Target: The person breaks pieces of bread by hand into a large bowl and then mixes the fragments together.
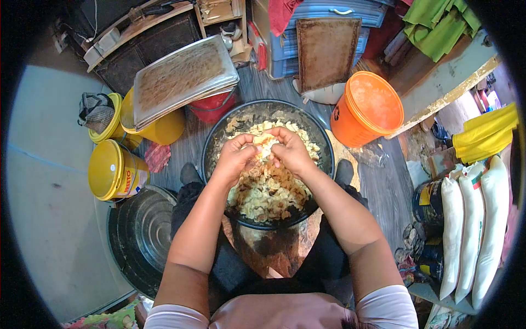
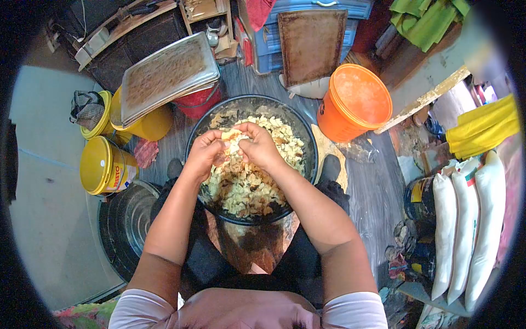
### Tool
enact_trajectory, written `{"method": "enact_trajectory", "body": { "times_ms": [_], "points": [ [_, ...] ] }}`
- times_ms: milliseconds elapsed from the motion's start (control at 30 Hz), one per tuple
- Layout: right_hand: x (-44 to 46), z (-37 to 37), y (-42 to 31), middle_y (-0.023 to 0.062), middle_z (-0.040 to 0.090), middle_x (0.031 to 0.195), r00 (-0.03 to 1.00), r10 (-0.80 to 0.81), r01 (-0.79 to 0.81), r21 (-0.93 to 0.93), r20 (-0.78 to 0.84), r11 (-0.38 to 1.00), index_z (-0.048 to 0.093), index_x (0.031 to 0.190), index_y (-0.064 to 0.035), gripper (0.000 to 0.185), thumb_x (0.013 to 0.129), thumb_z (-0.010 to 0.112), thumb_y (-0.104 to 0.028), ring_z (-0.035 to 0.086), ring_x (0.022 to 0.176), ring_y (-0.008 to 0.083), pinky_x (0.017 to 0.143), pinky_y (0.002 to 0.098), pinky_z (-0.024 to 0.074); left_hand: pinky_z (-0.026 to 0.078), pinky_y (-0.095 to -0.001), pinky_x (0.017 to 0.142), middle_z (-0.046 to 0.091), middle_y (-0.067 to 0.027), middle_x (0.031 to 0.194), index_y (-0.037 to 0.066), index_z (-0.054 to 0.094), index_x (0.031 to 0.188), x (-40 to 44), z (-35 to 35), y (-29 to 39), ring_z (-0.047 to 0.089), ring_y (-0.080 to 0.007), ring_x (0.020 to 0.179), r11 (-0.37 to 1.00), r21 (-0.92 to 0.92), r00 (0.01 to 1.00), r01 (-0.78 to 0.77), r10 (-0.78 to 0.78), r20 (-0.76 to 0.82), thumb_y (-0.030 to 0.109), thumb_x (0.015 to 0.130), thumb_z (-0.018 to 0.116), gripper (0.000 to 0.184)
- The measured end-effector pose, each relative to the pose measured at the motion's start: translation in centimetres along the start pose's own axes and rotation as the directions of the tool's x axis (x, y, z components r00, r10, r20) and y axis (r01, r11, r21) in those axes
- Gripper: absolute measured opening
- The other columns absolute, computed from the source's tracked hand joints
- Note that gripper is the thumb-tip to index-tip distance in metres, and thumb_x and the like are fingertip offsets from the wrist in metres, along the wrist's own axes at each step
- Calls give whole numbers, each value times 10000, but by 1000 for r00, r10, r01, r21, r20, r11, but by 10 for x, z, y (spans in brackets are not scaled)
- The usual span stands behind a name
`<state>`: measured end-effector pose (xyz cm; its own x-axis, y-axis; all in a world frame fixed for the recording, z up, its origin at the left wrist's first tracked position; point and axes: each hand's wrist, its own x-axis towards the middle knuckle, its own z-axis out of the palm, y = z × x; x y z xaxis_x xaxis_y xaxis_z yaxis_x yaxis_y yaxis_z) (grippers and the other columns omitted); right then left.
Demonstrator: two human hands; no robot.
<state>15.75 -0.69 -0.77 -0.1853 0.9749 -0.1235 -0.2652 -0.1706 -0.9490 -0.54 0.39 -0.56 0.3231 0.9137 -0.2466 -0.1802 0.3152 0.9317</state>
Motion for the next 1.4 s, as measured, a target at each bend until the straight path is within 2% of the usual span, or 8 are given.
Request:
{"method": "enact_trajectory", "body": {
  "times_ms": [233,433,500,833,933,1067,1133,1400],
  "points": [
    [-8,-8,-5,6,588,780,997,32,-36,-47,-74,998,543,1028,-38,250,797,489,41,451,502,24,397,175,337,497,-227,518,588,-24,800,36,568,904,0,0,5,562,-88,639,961,-276,999,33,-22,41,85,791,568,123],
    [-6,-11,4,38,589,930,955,-296,285,-188,-32,940,550,1063,-22,271,793,540,-15,553,756,105,661,235,455,443,-191,446,601,-7,768,40,584,915,-1,5,5,557,-63,574,986,123,993,114,-116,17,142,815,565,144],
    [-7,-17,8,39,583,998,918,-353,394,-506,179,767,539,1107,-21,327,781,558,-44,571,848,149,741,263,455,412,-174,437,574,17,738,55,585,916,1,7,-3,532,-44,563,981,165,994,104,-108,17,161,825,564,141],
    [-12,-10,6,200,620,828,904,-427,288,-745,5,602,545,976,-6,261,815,566,-210,598,756,371,683,388,470,400,-167,455,548,40,737,68,582,922,1,12,6,496,-31,564,985,165,998,59,-61,10,231,853,574,177],
    [-11,-13,2,197,617,799,983,-179,103,-720,-30,686,559,905,-11,225,830,570,-223,600,717,356,646,383,463,408,-179,486,543,41,749,68,571,926,2,10,4,492,-36,591,993,111,999,48,-51,20,233,851,588,182],
    [-6,-18,15,187,598,796,961,-268,159,-654,-69,740,562,831,-17,206,826,590,-221,581,719,333,672,355,451,392,-161,467,556,33,742,69,571,917,3,12,3,493,-31,563,1000,21,1000,23,-23,6,215,856,578,158],
    [1,-22,20,147,580,873,895,-445,346,-654,16,672,554,895,-25,178,789,613,-155,563,787,266,740,322,438,384,-163,462,555,30,735,67,566,915,3,9,2,490,-31,561,998,57,999,25,-27,30,209,855,577,154],
    [-9,-8,7,37,507,975,945,-274,327,-440,181,837,437,1170,-41,414,779,571,-42,497,883,117,774,261,419,310,-202,410,506,33,665,61,571,834,0,16,-3,416,-32,492,968,247,997,-46,59,-46,214,858,585,155]
  ]
}}
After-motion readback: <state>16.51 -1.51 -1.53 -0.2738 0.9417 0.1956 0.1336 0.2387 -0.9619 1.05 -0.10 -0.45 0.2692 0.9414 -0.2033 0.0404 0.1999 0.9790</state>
